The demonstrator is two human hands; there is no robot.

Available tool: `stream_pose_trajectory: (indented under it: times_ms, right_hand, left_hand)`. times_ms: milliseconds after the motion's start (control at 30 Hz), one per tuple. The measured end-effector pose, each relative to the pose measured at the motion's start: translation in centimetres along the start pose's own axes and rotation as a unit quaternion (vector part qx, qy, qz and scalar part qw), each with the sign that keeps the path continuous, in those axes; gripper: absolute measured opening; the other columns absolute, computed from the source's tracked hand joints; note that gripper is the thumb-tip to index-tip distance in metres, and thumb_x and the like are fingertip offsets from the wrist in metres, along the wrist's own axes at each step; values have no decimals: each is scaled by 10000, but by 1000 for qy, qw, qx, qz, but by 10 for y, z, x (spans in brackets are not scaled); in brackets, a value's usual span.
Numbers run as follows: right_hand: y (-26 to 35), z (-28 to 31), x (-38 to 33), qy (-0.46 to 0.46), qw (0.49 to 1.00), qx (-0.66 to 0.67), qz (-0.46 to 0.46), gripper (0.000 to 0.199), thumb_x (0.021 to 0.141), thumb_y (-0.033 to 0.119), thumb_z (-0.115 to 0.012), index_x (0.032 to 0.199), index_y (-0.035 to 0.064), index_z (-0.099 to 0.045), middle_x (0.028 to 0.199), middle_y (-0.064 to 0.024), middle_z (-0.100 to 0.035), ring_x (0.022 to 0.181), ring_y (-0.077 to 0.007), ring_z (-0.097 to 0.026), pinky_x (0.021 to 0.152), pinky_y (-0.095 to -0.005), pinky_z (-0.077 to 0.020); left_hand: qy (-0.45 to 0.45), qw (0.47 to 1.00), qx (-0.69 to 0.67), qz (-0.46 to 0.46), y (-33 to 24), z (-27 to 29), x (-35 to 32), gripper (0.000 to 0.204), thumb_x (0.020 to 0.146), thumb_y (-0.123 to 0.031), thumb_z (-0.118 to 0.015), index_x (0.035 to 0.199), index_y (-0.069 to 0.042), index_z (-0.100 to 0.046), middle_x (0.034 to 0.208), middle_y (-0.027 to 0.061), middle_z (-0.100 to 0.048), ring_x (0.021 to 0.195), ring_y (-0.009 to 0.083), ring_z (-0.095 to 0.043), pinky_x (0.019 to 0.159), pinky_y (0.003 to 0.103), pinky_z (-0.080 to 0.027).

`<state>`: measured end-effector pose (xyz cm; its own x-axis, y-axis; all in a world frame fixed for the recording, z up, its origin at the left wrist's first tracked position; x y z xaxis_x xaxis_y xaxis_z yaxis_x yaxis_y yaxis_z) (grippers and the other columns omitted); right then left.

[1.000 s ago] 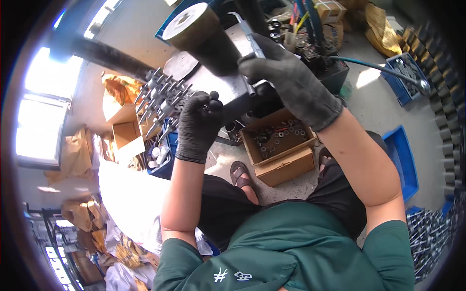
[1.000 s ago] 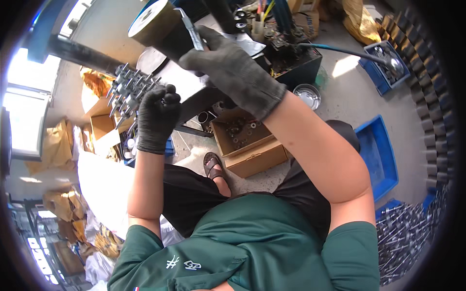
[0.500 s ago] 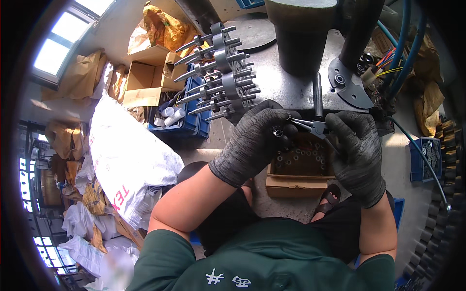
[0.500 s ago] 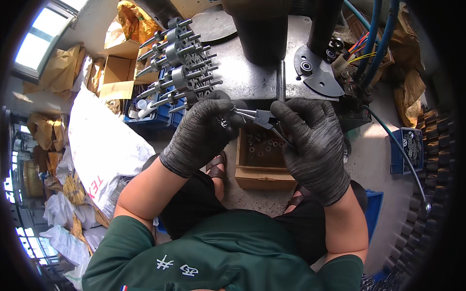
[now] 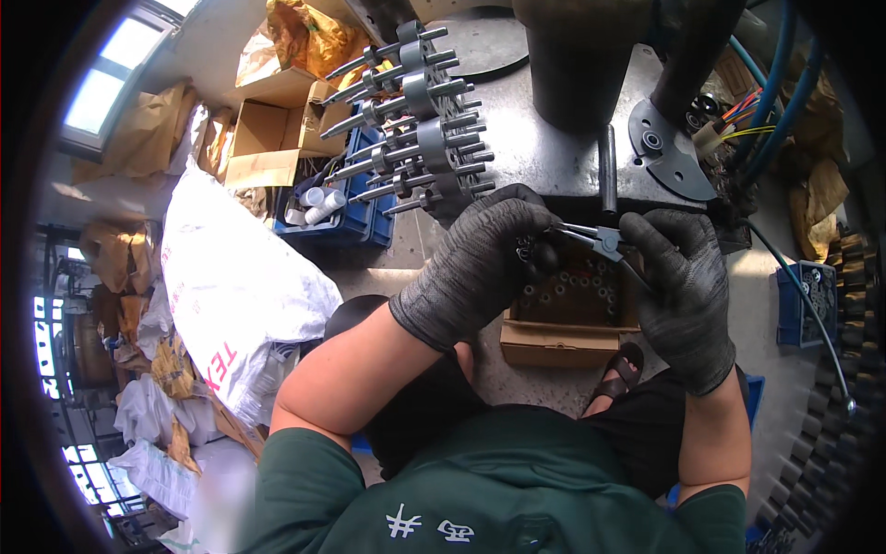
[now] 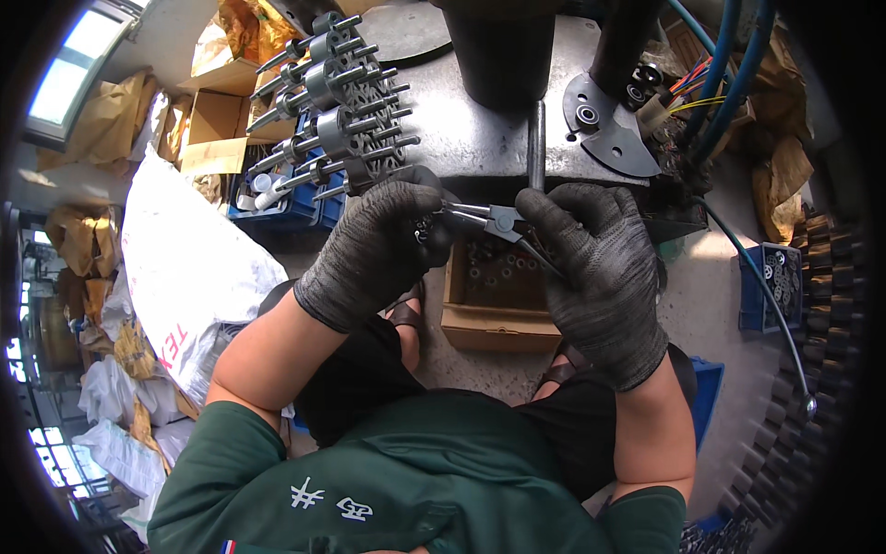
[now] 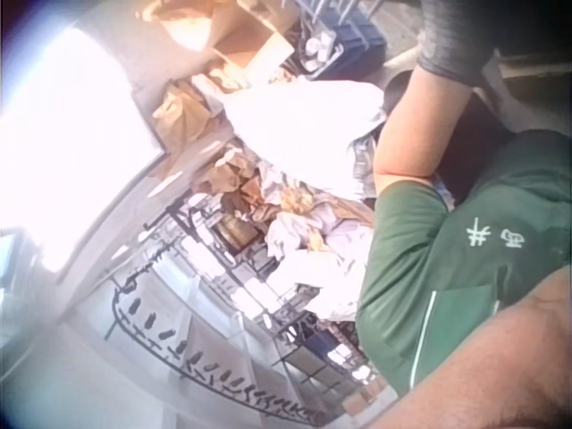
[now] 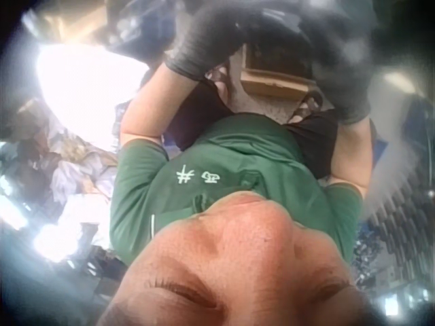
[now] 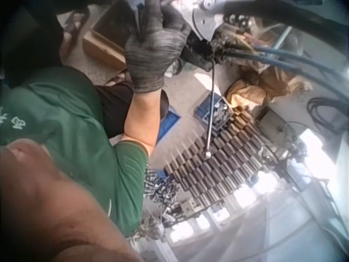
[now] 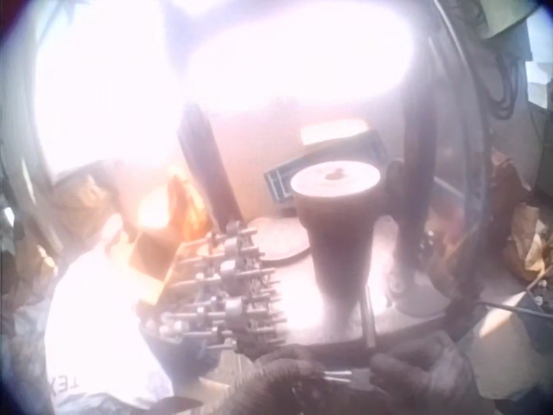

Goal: Manually operate a small hydraulic or manual press and use various hand tools to assemble or shape small metal industrial components.

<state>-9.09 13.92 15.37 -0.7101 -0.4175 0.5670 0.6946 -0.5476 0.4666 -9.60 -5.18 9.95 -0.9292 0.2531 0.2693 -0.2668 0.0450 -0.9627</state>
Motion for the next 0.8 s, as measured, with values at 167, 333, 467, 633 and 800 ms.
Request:
stream_pose_trajectory:
  times_ms: [167, 333, 467, 633, 800]
  right_hand:
    - [0, -4, -3, 11, 1000, -9, 1, 608, 635, -97, -672, 1198, 129, -710, 1038, -137, -658, 965, -340, -637, 825, -431, -548]
    - [0, -7, -3, 16, 1000, -23, 14, 631, 634, -90, -665, 1222, 136, -703, 1038, -145, -660, 960, -344, -641, 832, -426, -547]
    - [-22, -28, -11, 65, 986, 98, -122, 594, 700, -89, -653, 1266, 91, -672, 1051, -128, -673, 913, -271, -675, 829, -350, -551]
    - [-51, -104, -48, 111, 779, 498, -365, 529, 821, -6, -683, 1341, -1, -586, 1097, -52, -662, 953, -123, -636, 869, -295, -541]
    - [-33, -150, -49, 160, 725, 531, -409, 530, 916, 106, -643, 1425, 29, -515, 1151, -80, -647, 1026, -153, -634, 884, -302, -536]
  left_hand:
    - [-81, 985, -122, 86, 13, 1, -1, 136, 924, -190, -602, 970, -63, -620, 824, 60, -628, 692, 142, -628, 617, 277, -509]
    - [-69, 995, 58, -40, -12, 2, 0, 139, 931, -187, -615, 977, -57, -617, 827, 56, -631, 700, 130, -628, 612, 254, -510]
    - [-71, 986, 135, -64, -23, -1, -1, 133, 907, -130, -629, 1013, -52, -607, 874, 66, -637, 753, 146, -640, 653, 258, -525]
    - [-45, 989, 137, -4, -26, -13, -3, 394, 799, 83, -652, 1161, -50, -570, 1069, 109, -653, 947, 234, -685, 823, 324, -573]
    - [-85, 853, -431, 281, 18, -55, -16, 224, 931, -21, -527, 1154, 2, -543, 1090, 163, -651, 905, 226, -690, 815, 368, -602]
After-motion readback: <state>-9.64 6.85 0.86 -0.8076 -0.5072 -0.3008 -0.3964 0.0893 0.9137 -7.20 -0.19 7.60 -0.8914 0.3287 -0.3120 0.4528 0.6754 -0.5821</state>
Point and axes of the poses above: each hand's wrist, its own x-axis towards the middle knuckle, its own z-axis out of the back of the hand, y = z × x, the point moved 8 cm from there along x, towards the middle knuckle
